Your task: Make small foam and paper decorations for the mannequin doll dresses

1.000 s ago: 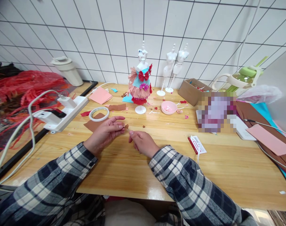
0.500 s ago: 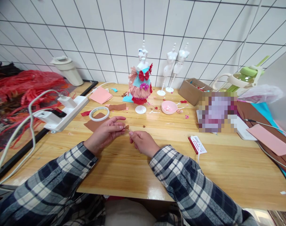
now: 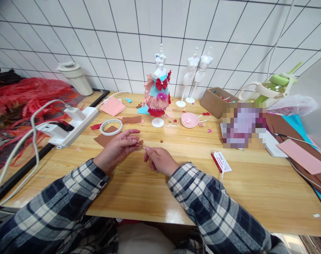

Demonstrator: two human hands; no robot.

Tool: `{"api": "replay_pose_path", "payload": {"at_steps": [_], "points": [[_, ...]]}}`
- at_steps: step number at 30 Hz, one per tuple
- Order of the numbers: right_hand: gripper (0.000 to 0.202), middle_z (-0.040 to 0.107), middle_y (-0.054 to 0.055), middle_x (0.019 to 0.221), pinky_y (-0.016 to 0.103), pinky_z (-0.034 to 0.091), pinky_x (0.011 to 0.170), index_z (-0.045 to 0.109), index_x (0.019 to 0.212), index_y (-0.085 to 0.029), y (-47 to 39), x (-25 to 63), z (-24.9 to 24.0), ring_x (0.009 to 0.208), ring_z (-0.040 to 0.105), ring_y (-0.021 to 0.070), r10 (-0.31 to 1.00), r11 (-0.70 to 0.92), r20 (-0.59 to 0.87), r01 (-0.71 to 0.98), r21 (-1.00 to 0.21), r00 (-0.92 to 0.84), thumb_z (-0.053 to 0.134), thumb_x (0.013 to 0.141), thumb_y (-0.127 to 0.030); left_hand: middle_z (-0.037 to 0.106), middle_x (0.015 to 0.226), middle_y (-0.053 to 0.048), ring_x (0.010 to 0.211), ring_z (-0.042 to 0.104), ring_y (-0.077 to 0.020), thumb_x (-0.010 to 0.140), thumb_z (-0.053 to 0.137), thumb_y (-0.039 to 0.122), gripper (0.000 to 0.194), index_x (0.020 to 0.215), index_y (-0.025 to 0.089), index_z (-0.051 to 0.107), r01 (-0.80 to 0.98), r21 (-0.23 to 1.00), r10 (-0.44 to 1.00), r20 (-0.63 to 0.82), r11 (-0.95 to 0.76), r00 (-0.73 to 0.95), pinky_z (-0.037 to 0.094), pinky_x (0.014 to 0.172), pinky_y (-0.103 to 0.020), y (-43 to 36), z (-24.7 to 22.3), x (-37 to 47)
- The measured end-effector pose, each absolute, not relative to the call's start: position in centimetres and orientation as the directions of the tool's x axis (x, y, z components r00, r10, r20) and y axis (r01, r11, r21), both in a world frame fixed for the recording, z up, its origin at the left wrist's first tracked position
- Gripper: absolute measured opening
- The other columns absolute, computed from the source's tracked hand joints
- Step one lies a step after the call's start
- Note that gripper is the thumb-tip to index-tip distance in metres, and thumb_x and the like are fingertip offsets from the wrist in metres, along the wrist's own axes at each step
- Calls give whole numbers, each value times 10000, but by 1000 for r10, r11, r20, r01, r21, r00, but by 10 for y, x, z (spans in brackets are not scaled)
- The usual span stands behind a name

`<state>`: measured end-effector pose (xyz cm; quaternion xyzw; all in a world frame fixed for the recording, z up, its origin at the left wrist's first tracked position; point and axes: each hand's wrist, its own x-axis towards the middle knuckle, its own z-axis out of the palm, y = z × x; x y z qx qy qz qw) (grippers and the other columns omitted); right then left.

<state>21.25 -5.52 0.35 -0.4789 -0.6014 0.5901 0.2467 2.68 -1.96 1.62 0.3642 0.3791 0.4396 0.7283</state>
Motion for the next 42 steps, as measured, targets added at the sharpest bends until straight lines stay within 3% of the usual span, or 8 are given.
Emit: {"api": "replay_pose_path", "payload": {"at_steps": [19, 42], "points": [[437, 371, -75, 428, 178, 289, 352, 482, 655, -185, -54, 213, -2, 360, 341, 65, 875, -167, -277, 289, -942, -396, 407, 902, -538, 626, 746, -3, 648, 642, -101, 702, 699, 94, 384, 1058, 149, 567, -329, 881, 910, -222, 342, 351, 523, 648, -206, -19, 14, 26], [436, 391, -75, 445, 166, 307, 330, 487, 657, -181, -53, 213, -4, 343, 360, 55, 878, -148, -259, 287, -946, -402, 394, 913, -521, 628, 771, 2, 668, 636, -96, 714, 698, 96, 403, 1084, 160, 549, -321, 884, 906, -217, 341, 365, 518, 660, -204, -19, 11, 25]]}}
